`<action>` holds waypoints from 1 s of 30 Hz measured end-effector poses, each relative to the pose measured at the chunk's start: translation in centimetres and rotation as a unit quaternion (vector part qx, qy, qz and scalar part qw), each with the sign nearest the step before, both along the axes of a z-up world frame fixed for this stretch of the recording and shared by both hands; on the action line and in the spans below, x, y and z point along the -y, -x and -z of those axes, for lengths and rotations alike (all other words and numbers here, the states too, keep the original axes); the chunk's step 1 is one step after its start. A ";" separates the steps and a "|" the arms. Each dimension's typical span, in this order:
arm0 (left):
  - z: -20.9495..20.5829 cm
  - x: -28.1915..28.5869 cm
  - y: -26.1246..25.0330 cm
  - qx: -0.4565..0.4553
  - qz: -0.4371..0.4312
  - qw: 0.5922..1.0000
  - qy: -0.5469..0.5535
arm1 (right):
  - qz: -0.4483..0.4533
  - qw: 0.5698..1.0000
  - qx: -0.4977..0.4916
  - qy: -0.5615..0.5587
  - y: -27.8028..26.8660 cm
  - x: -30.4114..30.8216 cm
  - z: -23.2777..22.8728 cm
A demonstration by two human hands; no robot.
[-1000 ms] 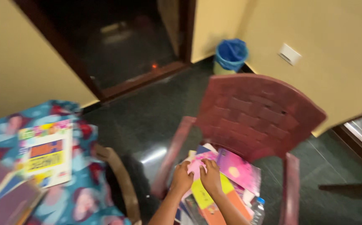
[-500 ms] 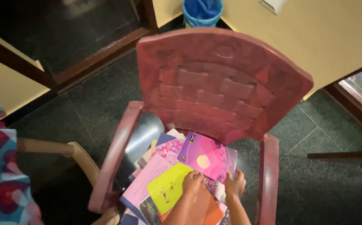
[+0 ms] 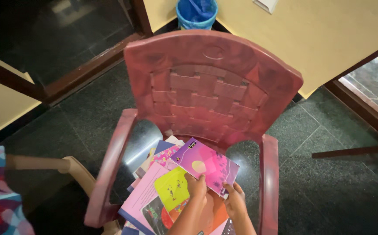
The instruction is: The person wipes several decorative items with a black cloth, including a white flower figurine, a pink flower figurine, a small round mirror, and two artificial flowers. They then pick up multiple books from a chair and place them on the table.
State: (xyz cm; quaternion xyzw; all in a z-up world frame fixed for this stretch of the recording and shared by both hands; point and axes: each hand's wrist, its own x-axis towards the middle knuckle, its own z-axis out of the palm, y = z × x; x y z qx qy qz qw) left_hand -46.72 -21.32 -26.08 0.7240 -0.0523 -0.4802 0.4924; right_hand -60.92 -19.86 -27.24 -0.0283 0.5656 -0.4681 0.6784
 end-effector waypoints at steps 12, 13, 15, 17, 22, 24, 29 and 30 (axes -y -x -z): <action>-13.2 -10.0 -14.5 -0.010 0.176 0.979 0.105 | -0.160 0.986 0.036 0.006 -2.5 -2.6 -8.7; -14.8 -10.5 -16.1 -0.008 0.180 0.978 0.104 | -0.187 0.981 0.040 0.026 -4.0 -2.8 -9.5; -17.9 -11.1 -19.5 -0.011 0.173 0.983 0.057 | -0.205 0.976 0.062 0.037 -7.9 -2.3 -10.9; -20.7 -11.8 -23.6 -0.010 0.147 0.987 0.068 | -0.238 0.968 0.055 0.050 -12.7 -1.0 -12.5; -25.7 -15.6 -34.8 0.065 0.065 0.976 0.199 | -0.329 0.942 0.003 0.066 -25.8 -0.3 -15.9; -27.4 -17.6 -39.6 0.062 0.023 0.985 0.158 | -0.351 0.931 0.019 0.097 -31.6 -1.0 -17.1; -31.5 -23.2 -51.1 0.072 -0.089 0.979 0.169 | -0.437 0.885 0.044 0.153 -46.3 -3.3 -20.8; -32.2 -24.4 -53.3 0.080 -0.108 0.975 0.174 | -0.458 0.873 0.036 0.164 -49.0 -3.8 -21.7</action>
